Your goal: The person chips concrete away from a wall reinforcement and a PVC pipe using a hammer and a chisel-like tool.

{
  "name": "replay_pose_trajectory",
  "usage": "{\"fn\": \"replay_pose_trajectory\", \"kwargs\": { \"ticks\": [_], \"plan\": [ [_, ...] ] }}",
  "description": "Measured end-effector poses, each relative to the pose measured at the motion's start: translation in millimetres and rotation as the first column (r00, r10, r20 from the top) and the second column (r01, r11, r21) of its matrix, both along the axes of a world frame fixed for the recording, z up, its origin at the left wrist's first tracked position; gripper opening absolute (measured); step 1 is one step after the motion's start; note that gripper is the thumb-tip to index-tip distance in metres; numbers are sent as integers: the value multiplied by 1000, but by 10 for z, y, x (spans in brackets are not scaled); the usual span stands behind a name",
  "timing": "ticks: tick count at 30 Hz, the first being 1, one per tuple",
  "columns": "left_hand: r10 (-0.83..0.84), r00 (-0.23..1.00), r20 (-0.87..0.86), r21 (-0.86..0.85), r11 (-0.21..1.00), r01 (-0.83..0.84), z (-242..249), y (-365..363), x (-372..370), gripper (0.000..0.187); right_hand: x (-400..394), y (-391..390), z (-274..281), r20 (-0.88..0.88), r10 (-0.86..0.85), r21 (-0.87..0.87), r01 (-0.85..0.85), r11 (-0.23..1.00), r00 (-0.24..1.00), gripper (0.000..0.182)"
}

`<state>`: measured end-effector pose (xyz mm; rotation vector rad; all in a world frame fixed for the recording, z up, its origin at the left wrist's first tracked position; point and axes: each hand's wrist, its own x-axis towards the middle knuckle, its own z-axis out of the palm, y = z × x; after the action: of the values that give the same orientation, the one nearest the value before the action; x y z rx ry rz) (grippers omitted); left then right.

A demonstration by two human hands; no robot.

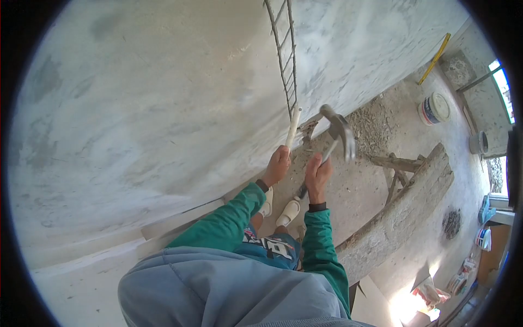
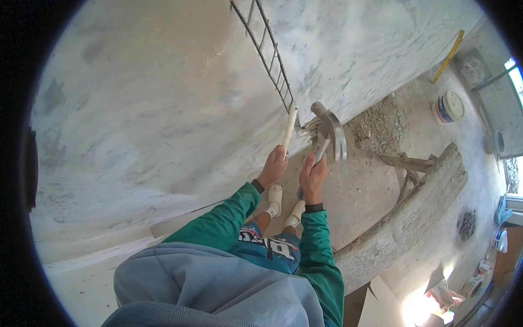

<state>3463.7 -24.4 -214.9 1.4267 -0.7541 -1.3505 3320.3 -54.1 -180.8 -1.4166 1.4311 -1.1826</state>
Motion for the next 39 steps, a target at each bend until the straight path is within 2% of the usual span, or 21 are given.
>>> {"fn": "replay_pose_trajectory", "kwargs": {
  "ticks": [2,3,5,6,8,9,11,12,14,15,17,21,23,24,25,26,30,33,35,37,39],
  "plan": [
    [10,998,-57,19,1000,-9,10,37,-22,39,68,105,-17,224,-31,-254,89,963,974,38],
    [15,994,-107,15,1000,-14,48,11,-27,38,88,42,-80,222,-39,-249,95,964,974,38],
    [12,997,-75,47,999,-8,140,0,-8,36,140,-112,-228,-183,54,-202,-91,975,982,38],
    [18,999,-42,73,997,-15,173,2,-12,35,74,-112,-183,-183,50,-206,-88,975,982,38],
    [5,999,-48,65,998,-2,122,10,-4,35,-25,-205,25,-34,16,24,-15,1000,999,36],
    [10,998,-59,68,998,-6,108,-3,8,35,-26,-207,95,-30,20,17,-19,1000,999,36],
    [7,994,-113,89,996,3,34,25,40,35,-23,-13,144,330,-7,-39,21,999,944,37],
    [-4,985,-172,95,995,20,21,0,48,35,20,-29,80,332,-12,-34,25,999,943,37],
    [26,989,-147,126,992,-7,32,9,67,35,87,-93,-75,-63,-21,-333,-2,943,998,37],
    [55,990,-127,140,989,-37,8,0,47,34,10,-151,-57,-69,-31,-338,6,941,997,37],
    [15,991,-134,131,991,3,-21,65,93,34,-138,-266,4,-308,131,4,-137,991,942,31],
    [-12,981,-194,147,988,41,59,-17,105,35,-82,14,541,-73,48,-8,-49,999,996,31],
    [-5,980,-198,140,990,33,77,-29,108,36,66,106,343,126,-50,-249,81,965,991,38],
    [-2,980,-200,127,992,28,97,-6,94,38,73,85,125,120,-54,-244,82,966,991,38],
    [-8,979,-204,120,992,33,60,-13,125,38,71,-54,-146,-121,-7,-148,-11,989,993,39],
    [-43,993,-107,111,992,54,-46,-7,201,39,37,-139,-259,-350,65,-32,-81,996,935,40],
    [-88,996,28,88,993,85,83,-24,274,43,-172,-53,513,-266,75,56,-62,996,961,33],
    [-116,981,156,75,992,105,35,-29,310,45,-127,16,848,-203,36,-83,-54,995,978,33],
    [-127,971,203,41,992,121,-14,-53,346,45,-87,-78,689,-390,56,-206,-147,967,919,33],
    [-147,958,248,10,989,149,-154,-58,414,45,-112,-178,584,-545,114,-107,-204,973,831,34],
    [-4,736,677,-190,965,180,-289,-91,547,44,-142,-182,611,-680,179,-3,-246,969,711,35]
  ]
}}
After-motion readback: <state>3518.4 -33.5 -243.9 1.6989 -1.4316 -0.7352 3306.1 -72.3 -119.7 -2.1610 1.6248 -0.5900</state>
